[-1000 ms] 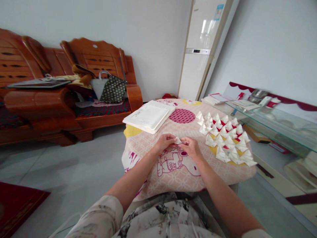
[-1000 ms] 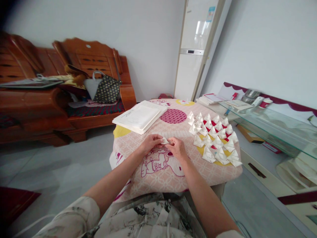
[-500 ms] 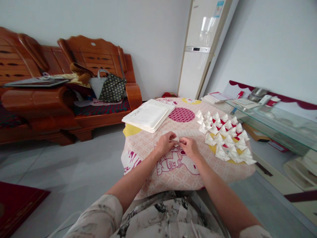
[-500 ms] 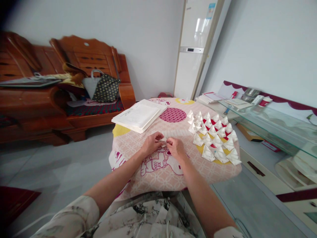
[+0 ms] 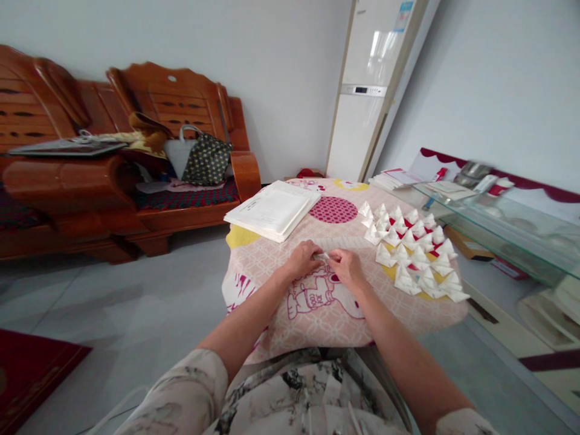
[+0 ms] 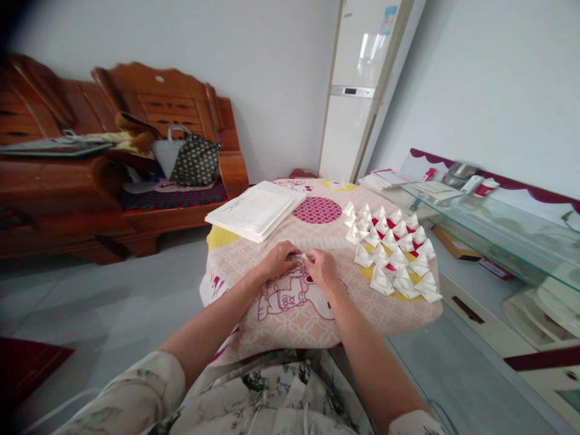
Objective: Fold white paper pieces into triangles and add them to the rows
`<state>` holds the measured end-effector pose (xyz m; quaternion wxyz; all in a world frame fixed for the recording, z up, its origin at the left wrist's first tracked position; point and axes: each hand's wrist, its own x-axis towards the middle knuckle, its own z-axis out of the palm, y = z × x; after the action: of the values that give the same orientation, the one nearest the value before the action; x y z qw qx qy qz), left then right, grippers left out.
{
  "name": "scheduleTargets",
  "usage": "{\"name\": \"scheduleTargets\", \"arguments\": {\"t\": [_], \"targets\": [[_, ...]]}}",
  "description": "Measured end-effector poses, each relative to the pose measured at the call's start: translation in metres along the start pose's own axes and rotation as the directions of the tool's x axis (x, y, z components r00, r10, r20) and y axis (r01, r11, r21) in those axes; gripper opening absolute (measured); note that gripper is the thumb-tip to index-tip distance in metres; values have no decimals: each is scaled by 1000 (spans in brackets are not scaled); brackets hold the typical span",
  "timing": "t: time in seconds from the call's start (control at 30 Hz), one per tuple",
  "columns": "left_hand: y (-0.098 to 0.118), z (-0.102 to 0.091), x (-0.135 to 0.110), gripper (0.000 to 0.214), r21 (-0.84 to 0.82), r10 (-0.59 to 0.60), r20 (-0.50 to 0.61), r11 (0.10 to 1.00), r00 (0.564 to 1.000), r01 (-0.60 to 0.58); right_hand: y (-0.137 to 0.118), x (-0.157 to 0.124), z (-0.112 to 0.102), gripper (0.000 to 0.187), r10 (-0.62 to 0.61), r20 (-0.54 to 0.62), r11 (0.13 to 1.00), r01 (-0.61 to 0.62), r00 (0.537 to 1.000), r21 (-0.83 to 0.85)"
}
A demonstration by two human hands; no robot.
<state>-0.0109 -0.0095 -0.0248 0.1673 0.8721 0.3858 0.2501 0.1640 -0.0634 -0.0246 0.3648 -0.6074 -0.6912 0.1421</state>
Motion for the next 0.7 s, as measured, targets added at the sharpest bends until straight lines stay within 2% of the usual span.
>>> {"name": "scheduleTargets", "arguments": {"t": [0.1, 0.23, 0.37, 0.7], "targets": [[-2, 1, 0, 24, -3, 15, -1, 1000, 1000, -15, 3, 1, 3, 10, -121, -102, 992, 124, 987, 20], [1, 2, -3, 23, -68, 20, -49, 997, 999, -23, 3, 4, 7, 13, -252, -115, 968, 249, 961, -37], [10, 1, -3, 17, -146, -49, -93, 989, 994, 36, 4, 5, 9, 16, -285, -117, 958, 278, 951, -69], [27, 4, 1, 13, -29, -186, -160, 983, 969, 183, 3, 6, 11, 18, -279, -98, 957, 268, 955, -113]]}}
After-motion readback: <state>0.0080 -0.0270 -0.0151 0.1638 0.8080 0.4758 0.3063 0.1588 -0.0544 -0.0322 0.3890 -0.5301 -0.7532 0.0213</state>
